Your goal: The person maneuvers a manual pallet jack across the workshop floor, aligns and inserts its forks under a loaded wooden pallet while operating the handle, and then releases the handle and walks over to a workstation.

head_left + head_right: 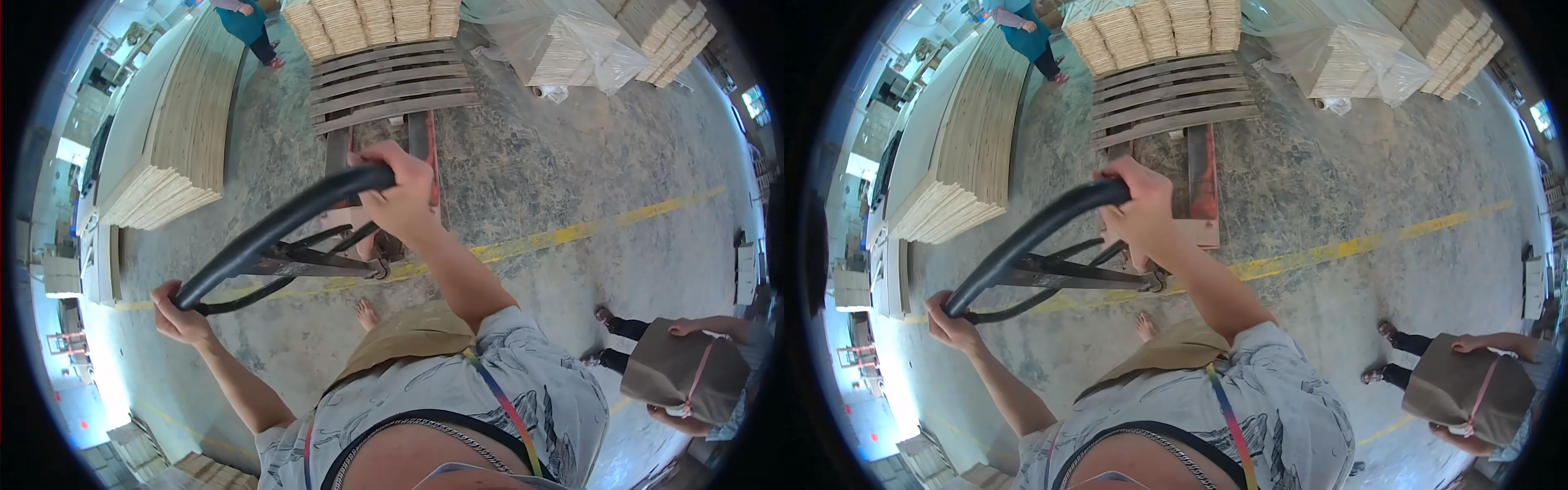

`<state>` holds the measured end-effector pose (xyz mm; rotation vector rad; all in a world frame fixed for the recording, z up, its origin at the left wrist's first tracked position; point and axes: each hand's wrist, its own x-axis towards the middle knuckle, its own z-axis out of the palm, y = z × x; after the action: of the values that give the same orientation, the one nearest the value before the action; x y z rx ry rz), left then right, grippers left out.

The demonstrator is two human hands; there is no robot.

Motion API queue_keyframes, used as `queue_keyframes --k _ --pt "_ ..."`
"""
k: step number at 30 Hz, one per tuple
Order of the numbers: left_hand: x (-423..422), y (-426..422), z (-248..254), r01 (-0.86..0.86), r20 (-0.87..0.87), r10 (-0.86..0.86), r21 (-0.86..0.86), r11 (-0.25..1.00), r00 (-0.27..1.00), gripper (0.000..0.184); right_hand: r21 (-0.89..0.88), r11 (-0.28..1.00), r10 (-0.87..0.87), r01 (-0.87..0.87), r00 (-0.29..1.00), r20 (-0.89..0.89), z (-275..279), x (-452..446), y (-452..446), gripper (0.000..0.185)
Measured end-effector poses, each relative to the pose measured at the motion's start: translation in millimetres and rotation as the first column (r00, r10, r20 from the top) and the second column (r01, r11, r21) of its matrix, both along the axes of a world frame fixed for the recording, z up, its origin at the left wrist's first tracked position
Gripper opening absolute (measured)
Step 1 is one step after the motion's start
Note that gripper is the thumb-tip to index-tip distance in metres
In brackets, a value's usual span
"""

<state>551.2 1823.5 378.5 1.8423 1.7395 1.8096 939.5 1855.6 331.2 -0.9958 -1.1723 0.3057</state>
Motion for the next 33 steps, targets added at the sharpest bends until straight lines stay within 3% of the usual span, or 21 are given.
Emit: queue_keyframes --k 3,7,9,12,16,17,19,20,22,25,27,30,33 --pt "-24 67 -3 0.098 0.055 -0.097 -0.025 0.995 0.994 0.047 -0.094 0.995 -0.034 0.033 0.999 -0.005 4 -14 -14 0.017" --pt "-12 142 3 0.311 0.003 -0.311 -0.005 0.95 0.95 0.043 -0.198 0.977 -0.091 0.083 0.995 -0.028 11 -33 -23 0.019" --pt "-15 185 -2 0.317 -0.15 -0.321 -0.049 0.947 0.935 0.041 -0.116 0.981 -0.156 0.158 0.987 0.023 6 -35 -15 0.019" --pt "-2 252 -6 0.481 -0.014 -0.483 -0.051 0.875 0.876 0.038 -0.081 0.963 -0.253 0.259 0.965 0.074 7 -43 3 0.017" --pt "32 341 -26 0.329 -0.303 -0.253 0.233 0.915 0.919 0.04 -0.167 0.932 -0.313 0.321 0.947 0.071 10 -51 17 0.014" --pt "41 362 -28 0.339 -0.302 -0.265 0.229 0.912 0.916 0.04 -0.169 0.932 -0.315 0.321 0.947 0.067 11 -51 23 0.014" --pt "65 395 -26 0.445 -0.062 -0.441 0.059 0.894 0.895 0.041 -0.162 0.929 -0.325 0.331 0.944 0.065 10 -48 30 0.013" --pt "76 405 -26 0.449 -0.061 -0.446 0.068 0.891 0.893 0.041 -0.155 0.926 -0.339 0.345 0.939 0.062 10 -43 36 0.014" --pt "104 413 -20 0.561 0.136 -0.556 0.003 0.828 0.82 0.042 -0.129 0.927 -0.349 0.352 0.936 0.048 9 -33 53 0.015" --pt "144 424 -5 0.699 0.517 -0.559 -0.114 0.706 0.648 0.046 -0.156 0.926 -0.335 0.343 0.939 0.078 13 -12 69 0.017" --pt "170 432 -3 0.641 0.541 -0.464 -0.195 0.742 0.701 0.048 -0.138 0.948 -0.274 0.285 0.957 0.096 19 9 82 0.017" --pt "196 467 -11 0.618 0.356 -0.556 -0.086 0.781 0.752 0.045 -0.164 0.962 -0.212 0.218 0.976 0.053 20 37 99 0.017" --pt "225 472 -7 0.608 0.503 -0.499 -0.067 0.791 0.705 0.043 -0.132 0.965 -0.218 0.225 0.974 0.066 10 67 117 0.015"
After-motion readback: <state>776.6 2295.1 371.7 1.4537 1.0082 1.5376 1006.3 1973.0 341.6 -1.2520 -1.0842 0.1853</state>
